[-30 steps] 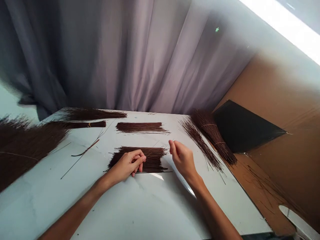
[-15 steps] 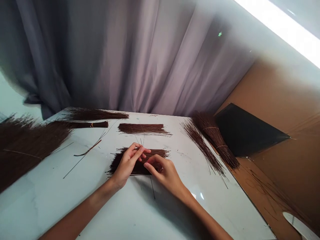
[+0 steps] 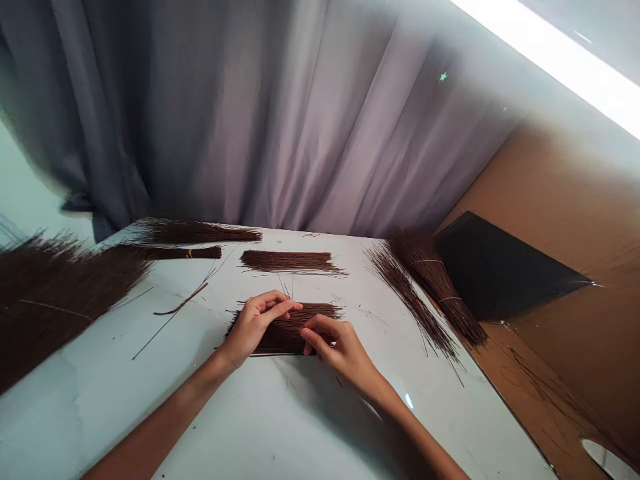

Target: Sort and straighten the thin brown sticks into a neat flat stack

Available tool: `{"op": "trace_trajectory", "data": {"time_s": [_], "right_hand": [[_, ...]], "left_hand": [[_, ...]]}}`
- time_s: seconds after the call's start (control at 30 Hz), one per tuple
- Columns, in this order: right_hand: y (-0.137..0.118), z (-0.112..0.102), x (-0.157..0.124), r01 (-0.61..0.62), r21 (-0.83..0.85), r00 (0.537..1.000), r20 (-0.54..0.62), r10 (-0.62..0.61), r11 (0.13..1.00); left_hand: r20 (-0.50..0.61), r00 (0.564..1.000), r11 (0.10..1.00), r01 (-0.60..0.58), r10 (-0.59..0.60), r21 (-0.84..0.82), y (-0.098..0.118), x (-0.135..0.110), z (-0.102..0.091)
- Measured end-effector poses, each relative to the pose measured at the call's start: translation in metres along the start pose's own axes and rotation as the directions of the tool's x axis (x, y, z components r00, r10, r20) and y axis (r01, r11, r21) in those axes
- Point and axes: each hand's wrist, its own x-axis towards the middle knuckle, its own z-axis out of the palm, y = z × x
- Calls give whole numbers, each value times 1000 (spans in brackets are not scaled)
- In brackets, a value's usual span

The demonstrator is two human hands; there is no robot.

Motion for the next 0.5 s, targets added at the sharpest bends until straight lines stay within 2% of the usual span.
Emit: {"op": "trace_trajectory", "data": {"time_s": [0.13,0.2,0.27,0.3,0.37,0.43,0.5], "right_hand": [[5,-6,2,37,-84,999,-23,-39,996],[16,-16,4,105,-261,982,-123,-141,960],[32,-36,5,115,-533,918,-266,-294,838],[41,-50,4,65,-644,883,-319,-345,762],[59,-81,2,-150,-737,824,-462,-329,659],[75,-114,-4,-411,-730,735,-620,-274,546],[88,-142,-11,-614,-649,641,-742,-196,450]], "left_hand": [[42,999,1000,-9,10,-9,-4,1,1],[43,999,997,-37,34,73,-11,2,3],[29,996,961,-94,89,261,-19,1,3],[38,989,911,-146,143,386,-23,1,3],[109,964,756,-259,244,601,-29,0,1],[180,941,626,-325,286,708,-31,-1,-1],[204,935,572,-340,289,747,-30,-1,-3]]}}
